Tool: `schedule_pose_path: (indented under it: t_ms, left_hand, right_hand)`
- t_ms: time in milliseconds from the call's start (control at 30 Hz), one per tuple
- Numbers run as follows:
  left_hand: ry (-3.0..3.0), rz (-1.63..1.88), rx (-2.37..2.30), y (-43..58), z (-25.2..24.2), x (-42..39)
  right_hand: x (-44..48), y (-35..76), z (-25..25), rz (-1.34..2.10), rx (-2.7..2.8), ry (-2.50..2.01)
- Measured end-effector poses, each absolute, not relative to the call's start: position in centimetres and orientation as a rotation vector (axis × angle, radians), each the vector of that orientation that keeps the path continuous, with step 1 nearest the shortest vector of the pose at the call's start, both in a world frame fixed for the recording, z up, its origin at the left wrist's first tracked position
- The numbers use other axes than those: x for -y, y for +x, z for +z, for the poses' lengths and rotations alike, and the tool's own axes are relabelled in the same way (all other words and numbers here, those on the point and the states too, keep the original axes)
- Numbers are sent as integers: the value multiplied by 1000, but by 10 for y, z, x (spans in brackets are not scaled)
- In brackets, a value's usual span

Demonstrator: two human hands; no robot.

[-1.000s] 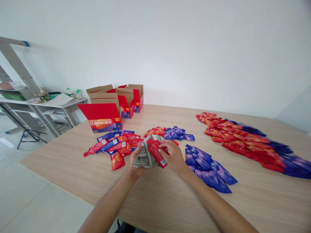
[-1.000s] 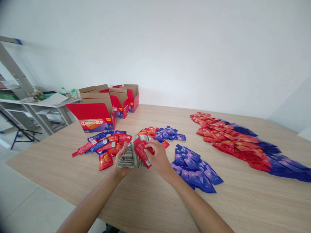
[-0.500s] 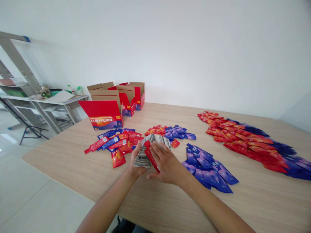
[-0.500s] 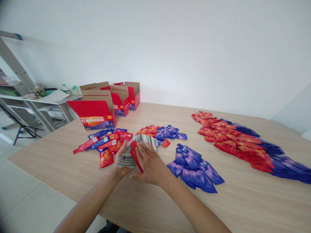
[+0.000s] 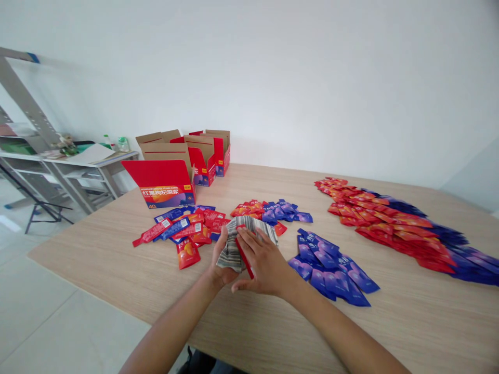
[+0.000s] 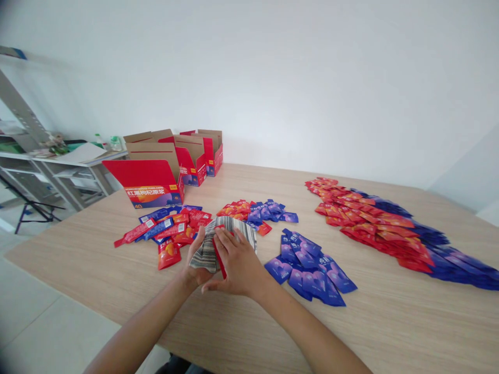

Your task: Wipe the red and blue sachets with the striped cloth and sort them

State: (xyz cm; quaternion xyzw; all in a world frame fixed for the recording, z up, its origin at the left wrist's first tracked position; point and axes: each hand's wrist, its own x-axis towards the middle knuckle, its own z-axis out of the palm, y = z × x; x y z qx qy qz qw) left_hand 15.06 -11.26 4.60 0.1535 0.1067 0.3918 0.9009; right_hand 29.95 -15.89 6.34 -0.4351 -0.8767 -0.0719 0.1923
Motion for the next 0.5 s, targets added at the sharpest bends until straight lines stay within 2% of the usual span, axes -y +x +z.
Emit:
schedule_pose_path:
  t_ms: [133, 300, 500]
  left_hand:
    - [328, 709, -240, 154, 47, 114]
    - [316, 781, -253, 153, 44, 111]
    - [307, 826, -246, 146, 40, 105]
  right_hand:
    - [155, 302, 61, -241, 2428, -1269]
    - [155, 298, 53, -292, 2399, -1228]
    - [156, 301, 55, -197, 2521, -1055]
